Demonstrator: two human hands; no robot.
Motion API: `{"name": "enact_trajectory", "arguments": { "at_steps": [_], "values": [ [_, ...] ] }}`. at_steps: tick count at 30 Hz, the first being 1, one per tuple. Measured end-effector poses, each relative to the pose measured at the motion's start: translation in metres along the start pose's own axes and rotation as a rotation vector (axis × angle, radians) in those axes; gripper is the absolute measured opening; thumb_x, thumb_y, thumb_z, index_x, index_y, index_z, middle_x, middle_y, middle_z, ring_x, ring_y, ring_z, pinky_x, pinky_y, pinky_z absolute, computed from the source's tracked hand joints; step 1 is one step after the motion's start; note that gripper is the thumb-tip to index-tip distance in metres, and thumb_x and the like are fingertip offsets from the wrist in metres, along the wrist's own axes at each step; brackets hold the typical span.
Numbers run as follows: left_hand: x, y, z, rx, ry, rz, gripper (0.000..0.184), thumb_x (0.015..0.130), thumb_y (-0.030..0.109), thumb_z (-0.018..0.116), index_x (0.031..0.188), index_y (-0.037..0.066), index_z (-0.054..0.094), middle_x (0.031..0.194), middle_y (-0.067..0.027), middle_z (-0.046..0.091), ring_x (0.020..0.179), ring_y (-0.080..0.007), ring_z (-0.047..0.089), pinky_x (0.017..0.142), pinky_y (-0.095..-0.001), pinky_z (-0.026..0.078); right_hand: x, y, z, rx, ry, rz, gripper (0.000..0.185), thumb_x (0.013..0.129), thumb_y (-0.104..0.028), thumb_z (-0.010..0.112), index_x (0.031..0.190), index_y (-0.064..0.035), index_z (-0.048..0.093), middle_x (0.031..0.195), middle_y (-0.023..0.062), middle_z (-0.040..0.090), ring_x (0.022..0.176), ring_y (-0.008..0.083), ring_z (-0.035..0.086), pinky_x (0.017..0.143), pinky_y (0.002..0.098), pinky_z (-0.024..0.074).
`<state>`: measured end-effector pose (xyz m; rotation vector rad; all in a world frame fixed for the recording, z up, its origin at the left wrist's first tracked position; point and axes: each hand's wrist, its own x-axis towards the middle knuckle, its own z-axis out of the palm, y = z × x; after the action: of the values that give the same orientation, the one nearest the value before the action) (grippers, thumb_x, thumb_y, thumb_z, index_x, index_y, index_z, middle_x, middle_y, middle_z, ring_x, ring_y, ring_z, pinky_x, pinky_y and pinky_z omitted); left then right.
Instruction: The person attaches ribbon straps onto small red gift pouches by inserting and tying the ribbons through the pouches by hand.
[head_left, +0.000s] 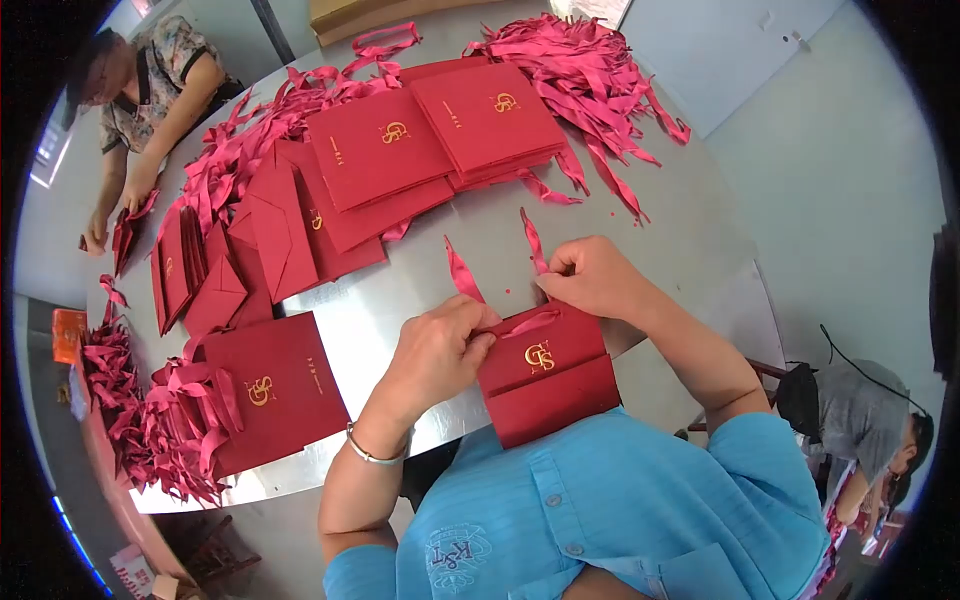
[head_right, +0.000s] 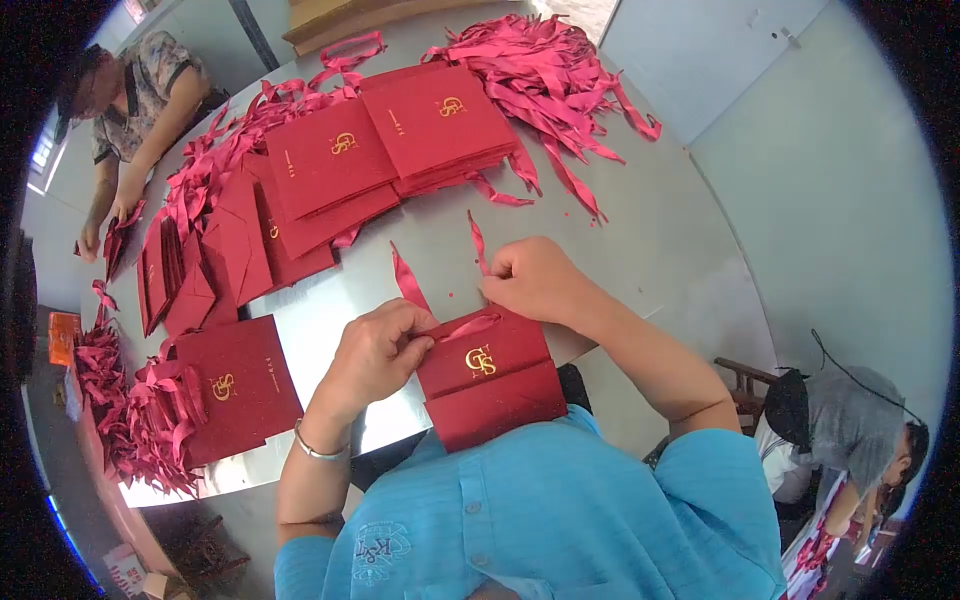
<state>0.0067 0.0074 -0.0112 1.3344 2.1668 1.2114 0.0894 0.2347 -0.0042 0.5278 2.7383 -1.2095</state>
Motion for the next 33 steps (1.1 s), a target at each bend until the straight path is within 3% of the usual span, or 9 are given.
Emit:
{"name": "enact_trajectory", "arguments": {
  "at_steps": [6,8,11,15,17,24,29,32,33],
  "values": [
    [-0.001,-0.003,0.002,0.039,0.029,0.01,0.017,0.074,-0.001,0.069,0.09,0.003,0.065,0.085,-0.0118,0.064,0.075,-0.0294,0.065,0.066,-0.0352,0.052,-0.016,0.004,-0.006,0.136,0.138,-0.04,0.024,0.084,-0.021,0.072,0.078,0.0025,0.067,0.07,0.0059,0.064,0.063,0.0081,0.056,0.057,0.0267,0.0456],
    [-0.002,-0.004,0.003,0.02,0.05,0.008,0.016,0.075,0.0,0.07,0.09,0.001,0.065,0.085,-0.0123,0.065,0.075,-0.0265,0.066,0.064,-0.0343,0.052,-0.024,0.005,-0.009,0.148,0.104,0.06,0.031,0.082,-0.03,0.073,0.085,0.0008,0.072,0.077,0.0138,0.068,0.067,0.0176,0.064,0.063,0.0317,0.0505],
    [-0.002,-0.001,0.001,-0.11,0.069,-0.109,0.018,0.076,0.003,0.074,0.09,0.0,0.064,0.085,-0.0125,0.065,0.074,-0.021,0.067,0.063,-0.0322,0.052,-0.034,0.005,-0.01,0.194,0.064,0.034,0.029,0.08,-0.028,0.075,0.089,-0.0005,0.072,0.079,0.0115,0.069,0.068,0.0164,0.064,0.064,0.0306,0.051],
    [-0.003,-0.003,-0.006,0.039,0.057,-0.226,0.017,0.076,0.009,0.077,0.086,0.0,0.065,0.078,-0.0111,0.066,0.069,-0.0164,0.066,0.06,-0.0301,0.051,-0.035,0.009,-0.008,0.216,0.052,0.008,0.03,0.079,-0.027,0.076,0.093,-0.0016,0.071,0.08,0.0097,0.069,0.069,0.0154,0.064,0.065,0.0299,0.0514],
    [-0.002,-0.003,-0.01,0.048,-0.01,-0.36,0.019,0.075,0.015,0.079,0.081,0.001,0.067,0.069,-0.0102,0.066,0.062,-0.0178,0.065,0.058,-0.0296,0.05,-0.037,0.009,-0.008,0.165,0.079,-0.028,0.028,0.077,-0.018,0.079,0.093,0.001,0.067,0.083,0.0059,0.064,0.068,0.0096,0.057,0.061,0.0261,0.0477],
    [-0.005,-0.004,-0.005,0.167,-0.008,-0.29,0.02,0.076,0.02,0.078,0.079,0.003,0.068,0.064,-0.0103,0.066,0.057,-0.0203,0.064,0.057,-0.0308,0.05,-0.051,0.002,-0.005,-0.201,0.148,-0.174,0.03,0.073,-0.021,0.081,0.084,-0.0004,0.062,0.084,0.008,0.059,0.068,0.0134,0.058,0.062,0.0275,0.0474],
    [-0.007,-0.006,-0.007,0.059,-0.038,-0.225,0.015,0.08,0.015,0.074,0.081,0.001,0.067,0.063,-0.0089,0.065,0.054,-0.0159,0.061,0.054,-0.0293,0.048,-0.052,0.001,-0.016,0.231,-0.126,0.1,0.028,0.075,-0.011,0.079,0.092,-0.0036,0.06,0.086,0.0047,0.063,0.076,0.0111,0.06,0.065,0.0263,0.0475],
    [-0.007,-0.015,-0.008,-0.074,-0.034,-0.194,0.013,0.086,0.013,0.07,0.085,0.001,0.065,0.062,-0.0046,0.063,0.054,-0.0107,0.058,0.05,-0.0264,0.046,-0.052,0.003,-0.007,0.668,-0.118,0.071,0.025,0.078,-0.003,0.075,0.098,-0.0041,0.059,0.088,0.0039,0.065,0.08,0.01,0.061,0.07,0.0247,0.0494],
    [-0.007,-0.018,-0.01,-0.077,-0.015,-0.193,0.013,0.086,0.013,0.07,0.085,0.001,0.065,0.062,-0.0046,0.063,0.054,-0.0107,0.058,0.05,-0.0264,0.046,-0.051,-0.003,-0.013,0.654,-0.126,0.06,0.025,0.078,-0.003,0.075,0.098,-0.0041,0.059,0.088,0.0039,0.065,0.08,0.01,0.061,0.07,0.0247,0.0494]
  ]
}}
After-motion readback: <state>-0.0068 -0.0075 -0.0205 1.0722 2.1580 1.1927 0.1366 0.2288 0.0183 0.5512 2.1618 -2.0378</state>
